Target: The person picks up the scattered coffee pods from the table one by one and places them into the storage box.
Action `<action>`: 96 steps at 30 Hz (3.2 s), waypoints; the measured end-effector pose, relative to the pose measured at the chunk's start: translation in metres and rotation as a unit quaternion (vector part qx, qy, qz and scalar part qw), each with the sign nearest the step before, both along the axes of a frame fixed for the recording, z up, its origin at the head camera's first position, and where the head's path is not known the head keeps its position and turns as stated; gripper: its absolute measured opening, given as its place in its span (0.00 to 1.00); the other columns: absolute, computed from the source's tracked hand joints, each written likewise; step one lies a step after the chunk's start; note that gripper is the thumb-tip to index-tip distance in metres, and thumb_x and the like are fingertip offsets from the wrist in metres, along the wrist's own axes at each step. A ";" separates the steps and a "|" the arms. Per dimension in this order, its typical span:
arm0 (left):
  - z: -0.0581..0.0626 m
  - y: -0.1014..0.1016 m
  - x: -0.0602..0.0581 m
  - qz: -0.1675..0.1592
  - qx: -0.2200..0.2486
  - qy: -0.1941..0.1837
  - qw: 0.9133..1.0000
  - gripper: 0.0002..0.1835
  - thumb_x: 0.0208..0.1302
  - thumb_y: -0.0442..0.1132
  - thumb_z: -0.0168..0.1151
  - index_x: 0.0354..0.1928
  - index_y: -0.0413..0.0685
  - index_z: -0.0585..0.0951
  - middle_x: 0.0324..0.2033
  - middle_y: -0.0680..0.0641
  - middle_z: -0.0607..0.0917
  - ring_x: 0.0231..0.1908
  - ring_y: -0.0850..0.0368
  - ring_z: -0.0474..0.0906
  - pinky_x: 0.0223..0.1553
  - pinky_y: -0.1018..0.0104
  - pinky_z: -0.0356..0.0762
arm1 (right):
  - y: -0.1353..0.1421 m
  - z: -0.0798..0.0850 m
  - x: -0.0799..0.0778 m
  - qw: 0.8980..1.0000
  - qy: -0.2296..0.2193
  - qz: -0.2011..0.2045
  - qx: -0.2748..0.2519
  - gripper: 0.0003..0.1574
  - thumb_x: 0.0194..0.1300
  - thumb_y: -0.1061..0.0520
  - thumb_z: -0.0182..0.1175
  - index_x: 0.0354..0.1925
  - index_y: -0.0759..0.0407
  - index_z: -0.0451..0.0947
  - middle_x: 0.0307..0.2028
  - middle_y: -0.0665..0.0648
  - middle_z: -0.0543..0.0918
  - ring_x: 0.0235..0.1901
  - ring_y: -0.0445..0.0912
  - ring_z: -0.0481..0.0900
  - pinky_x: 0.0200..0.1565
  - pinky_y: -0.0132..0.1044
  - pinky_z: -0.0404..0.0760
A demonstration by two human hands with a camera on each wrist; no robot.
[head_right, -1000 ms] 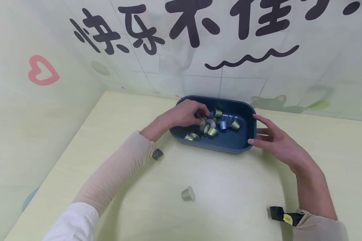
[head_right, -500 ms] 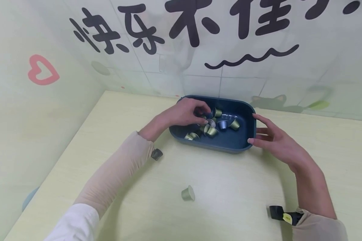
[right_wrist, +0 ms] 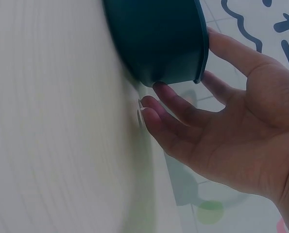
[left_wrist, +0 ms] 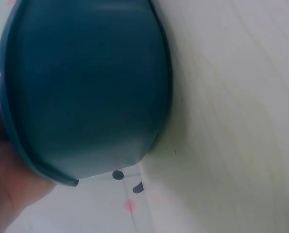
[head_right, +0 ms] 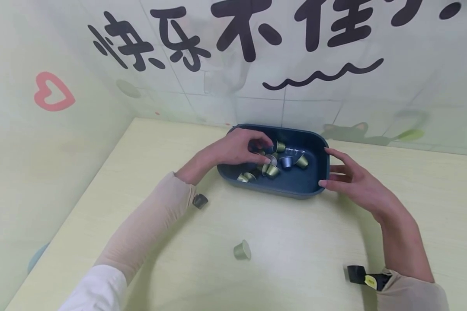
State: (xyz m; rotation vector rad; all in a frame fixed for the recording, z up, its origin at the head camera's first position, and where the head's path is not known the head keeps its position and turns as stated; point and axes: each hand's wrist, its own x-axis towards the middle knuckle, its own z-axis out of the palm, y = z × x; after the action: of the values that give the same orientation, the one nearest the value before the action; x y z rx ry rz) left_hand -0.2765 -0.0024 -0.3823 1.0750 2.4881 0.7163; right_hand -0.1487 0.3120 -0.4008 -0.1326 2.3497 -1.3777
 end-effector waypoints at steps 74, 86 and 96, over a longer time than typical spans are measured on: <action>0.008 -0.057 0.138 -0.117 0.211 -0.040 0.970 0.16 0.61 0.40 0.72 0.50 0.47 0.84 0.41 0.54 0.87 0.37 0.74 0.78 0.38 0.66 0.80 | -0.001 0.003 0.003 1.000 0.013 0.008 -0.015 0.48 0.69 0.55 0.64 0.77 0.38 0.48 0.64 0.60 0.63 0.56 0.38 0.67 0.45 0.27 0.75; -0.007 -0.064 0.158 -0.119 0.154 -0.081 0.978 0.17 0.62 0.42 0.72 0.53 0.50 0.83 0.43 0.55 0.86 0.37 0.70 0.80 0.42 0.71 0.78 | 0.001 0.003 0.001 1.000 -0.010 0.016 -0.017 0.50 0.70 0.54 0.63 0.77 0.37 0.45 0.69 0.64 0.61 0.64 0.52 0.61 0.46 0.26 0.74; -0.010 -0.067 0.163 -0.093 0.141 -0.057 0.984 0.17 0.60 0.43 0.74 0.50 0.52 0.85 0.43 0.57 0.85 0.39 0.70 0.81 0.42 0.74 0.77 | 0.006 0.002 0.005 1.000 -0.009 0.023 0.001 0.50 0.69 0.54 0.63 0.76 0.37 0.45 0.69 0.64 0.61 0.61 0.41 0.63 0.46 0.25 0.72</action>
State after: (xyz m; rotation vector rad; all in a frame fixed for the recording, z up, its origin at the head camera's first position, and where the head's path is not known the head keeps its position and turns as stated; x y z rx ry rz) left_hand -0.1130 -0.0697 -0.3923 1.3029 2.1996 1.0630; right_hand -0.1438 0.3175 -0.3985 -0.1720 2.3186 -1.3501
